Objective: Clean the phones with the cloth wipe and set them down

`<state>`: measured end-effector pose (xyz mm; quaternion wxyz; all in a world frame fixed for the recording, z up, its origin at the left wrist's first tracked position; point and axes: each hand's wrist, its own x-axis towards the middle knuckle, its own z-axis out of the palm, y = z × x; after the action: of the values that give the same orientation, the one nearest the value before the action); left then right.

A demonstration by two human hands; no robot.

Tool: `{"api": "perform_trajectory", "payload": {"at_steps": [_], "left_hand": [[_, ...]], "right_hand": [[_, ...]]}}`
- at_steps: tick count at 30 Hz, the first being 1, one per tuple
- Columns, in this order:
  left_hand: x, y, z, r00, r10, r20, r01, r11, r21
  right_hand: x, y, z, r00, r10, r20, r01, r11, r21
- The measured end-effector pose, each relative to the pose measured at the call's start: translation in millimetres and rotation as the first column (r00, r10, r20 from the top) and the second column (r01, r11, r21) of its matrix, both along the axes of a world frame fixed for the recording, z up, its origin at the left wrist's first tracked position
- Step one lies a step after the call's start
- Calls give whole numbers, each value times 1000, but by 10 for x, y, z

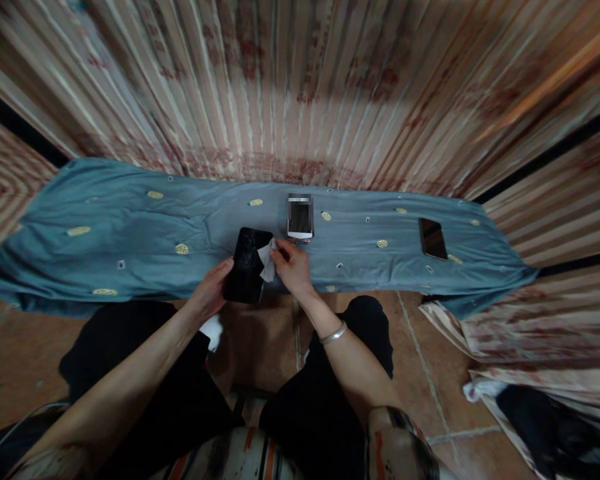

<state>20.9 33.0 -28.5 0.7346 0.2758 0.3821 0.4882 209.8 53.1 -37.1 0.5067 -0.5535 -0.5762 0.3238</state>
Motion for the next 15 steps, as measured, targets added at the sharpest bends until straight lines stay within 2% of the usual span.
{"api": "perform_trajectory", "payload": {"at_steps": [4,8,11,15], "left_hand": [[12,-16,-34,1000,26,-4,-26,999,-30],[24,-33,-30,999,28,-45,-29,999,-29],[27,-37,-13,996,54,-71,-55,998,-9],[22,-28,0,991,93,-98,-90,995,29]], "right_hand": [[71,3,48,986,-42,163,23,992,122],[91,-16,73,916,-50,397,-65,960,272],[55,-47,69,848,-47,529,-129,948,291],[-9,-90,65,793,-62,606,-160,938,306]]}}
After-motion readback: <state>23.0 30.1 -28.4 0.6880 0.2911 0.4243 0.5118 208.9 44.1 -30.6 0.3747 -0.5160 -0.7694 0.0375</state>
